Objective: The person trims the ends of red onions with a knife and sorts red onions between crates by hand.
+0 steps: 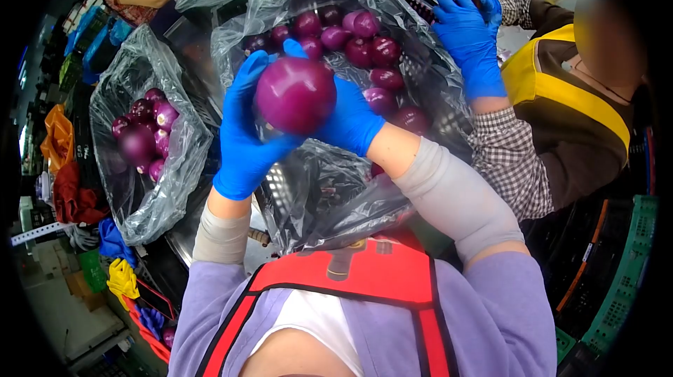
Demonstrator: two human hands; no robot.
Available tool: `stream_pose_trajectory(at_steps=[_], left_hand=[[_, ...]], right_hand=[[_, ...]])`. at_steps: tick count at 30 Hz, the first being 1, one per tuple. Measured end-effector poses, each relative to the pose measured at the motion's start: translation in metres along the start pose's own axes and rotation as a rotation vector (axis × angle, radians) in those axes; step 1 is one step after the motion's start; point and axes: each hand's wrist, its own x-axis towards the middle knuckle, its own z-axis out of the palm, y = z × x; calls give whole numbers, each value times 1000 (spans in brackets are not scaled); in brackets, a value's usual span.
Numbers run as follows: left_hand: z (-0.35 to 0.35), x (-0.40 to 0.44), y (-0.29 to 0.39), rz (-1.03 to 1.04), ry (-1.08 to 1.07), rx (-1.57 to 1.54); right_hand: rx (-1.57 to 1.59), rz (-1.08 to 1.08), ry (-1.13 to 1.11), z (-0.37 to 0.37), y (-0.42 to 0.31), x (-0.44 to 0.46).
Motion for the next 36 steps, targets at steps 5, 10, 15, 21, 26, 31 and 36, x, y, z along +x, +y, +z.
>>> stream_pose_trajectory(at_steps=[5,10,15,21,26,31,36], left_hand=[[4,-6,7,202,14,392],[0,-12,6,142,-17,505],[-31,-9,2,-60,120,-150],[-193,-3,-13,-266,661,106],[-350,-72,-30,-822,354,1308],[-365,-117,-21,-1365,-54,1630],[-380,-154,-44,-1454,-468,1484]], right_hand=[[143,-13,-82,13,23,-6],[300,133,-75,10,10,-7],[198,310,-261,-17,-27,1],[466,373,-151,-18,-13,1],[687,456,-41,-19,-13,3],[832,582,-31,-18,-21,8],[823,615,-16,-16,-14,5]])
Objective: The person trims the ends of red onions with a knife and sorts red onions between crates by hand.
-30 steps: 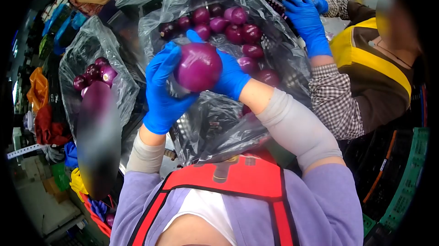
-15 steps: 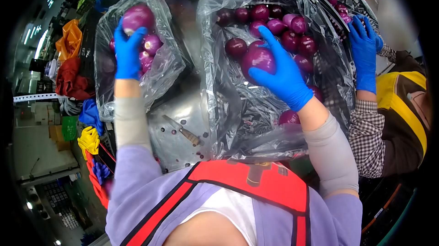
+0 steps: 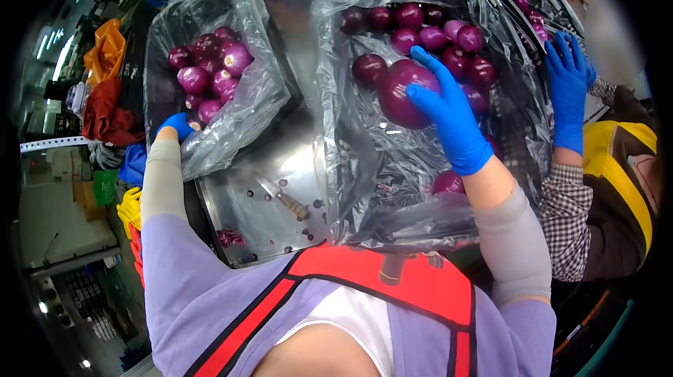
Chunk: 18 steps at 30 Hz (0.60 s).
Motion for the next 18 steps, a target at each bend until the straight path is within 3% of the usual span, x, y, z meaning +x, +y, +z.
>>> stream_pose_trajectory(at_steps=[1,3,5,6,7,8,12,14,16,18], left_hand=[[-1,2,-3,7,3,3],[-5,6,3,109,-216,-96],[0,18,0,177,-249,-29],[21,63,-26,376,-320,13],[0,33,0,80,-231,61],[-13,17,8,42,-35,20],[-53,-33,57,251,697,-379],[-82,-92,114,477,847,-692],[-90,-150,178,750,714,-1276],[-90,-189,226,1019,505,-1500]], right_hand=[[0,-1,8,-1,1,0],[194,50,-22,-5,3,2],[341,107,-17,-8,8,5],[429,118,-16,-9,10,6],[544,157,-49,-7,4,5],[661,196,-89,-6,-1,4],[847,268,-110,-2,-9,1],[886,291,-127,-2,-9,1],[926,314,-149,-2,-9,0],[929,286,-245,-3,-8,0]])
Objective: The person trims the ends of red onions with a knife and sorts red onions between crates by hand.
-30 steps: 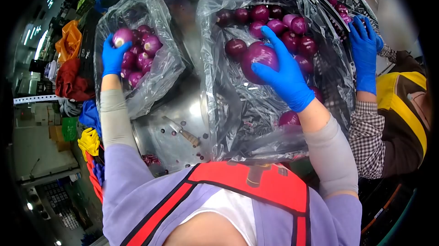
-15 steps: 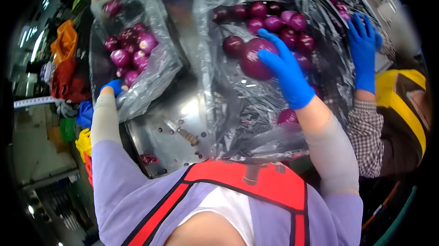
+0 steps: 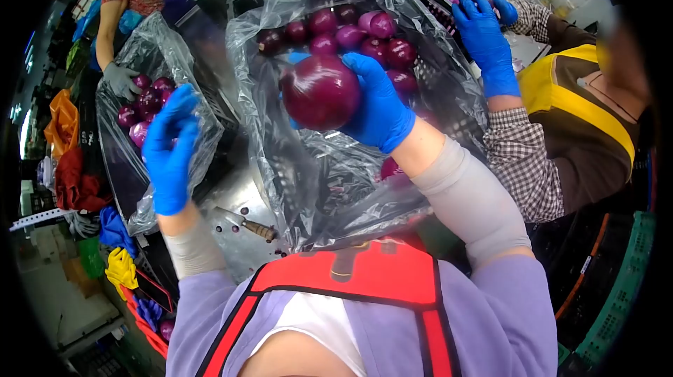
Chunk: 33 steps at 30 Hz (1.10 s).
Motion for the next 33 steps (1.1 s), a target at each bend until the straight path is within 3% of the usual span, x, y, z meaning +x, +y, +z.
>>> stream_pose_trajectory(at_steps=[7,10,12,13,15,17,18,19,21,24,31,33], left_hand=[[114,12,13,153,-289,-100],[129,11,6,217,-251,34],[130,10,7,213,-239,40],[130,10,7,204,-210,26],[128,9,4,194,-177,17],[124,6,-2,86,-51,-125],[122,6,1,-181,-86,-415],[122,7,1,-180,-83,-414],[118,8,-1,-507,7,-984],[114,12,-6,-671,-16,-1310],[117,12,-21,-815,-75,-1542],[118,12,-22,-860,-117,-1605]], right_hand=[[-102,27,-53,-3,-8,-6],[-67,62,101,0,-8,-11],[125,84,-113,-4,-9,-9],[125,87,-113,1,-9,-9],[-115,4,188,16,-8,-5],[-181,-27,166,15,-8,-1],[-251,-61,144,14,-8,2],[-333,-77,161,11,-9,2],[-429,-79,99,5,-12,0],[-531,-106,83,4,-10,0],[-798,-275,137,0,-10,-4],[-947,-569,138,12,-3,-5]])
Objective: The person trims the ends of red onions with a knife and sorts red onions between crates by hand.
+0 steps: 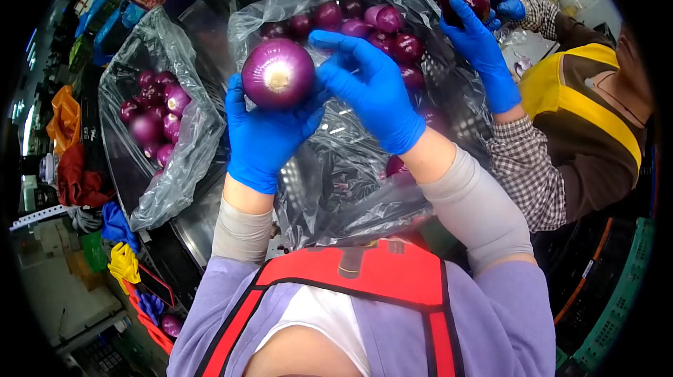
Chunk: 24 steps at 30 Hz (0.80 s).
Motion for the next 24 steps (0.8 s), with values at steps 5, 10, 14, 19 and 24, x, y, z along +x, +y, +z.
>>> stream_pose_trajectory(at_steps=[5,10,14,19,24], left_hand=[[-3,1,-9,-44,-29,25],[-5,0,-11,-105,-51,109],[-11,3,-9,-162,-49,47],[-4,2,-11,-162,17,163],[-4,2,-13,-222,-7,311]], right_hand=[[-567,-449,-49,1,-5,2],[-558,-442,-84,4,4,4],[-410,-345,-123,2,0,5],[-412,-309,-93,0,-2,6],[-141,-126,66,0,7,4]])
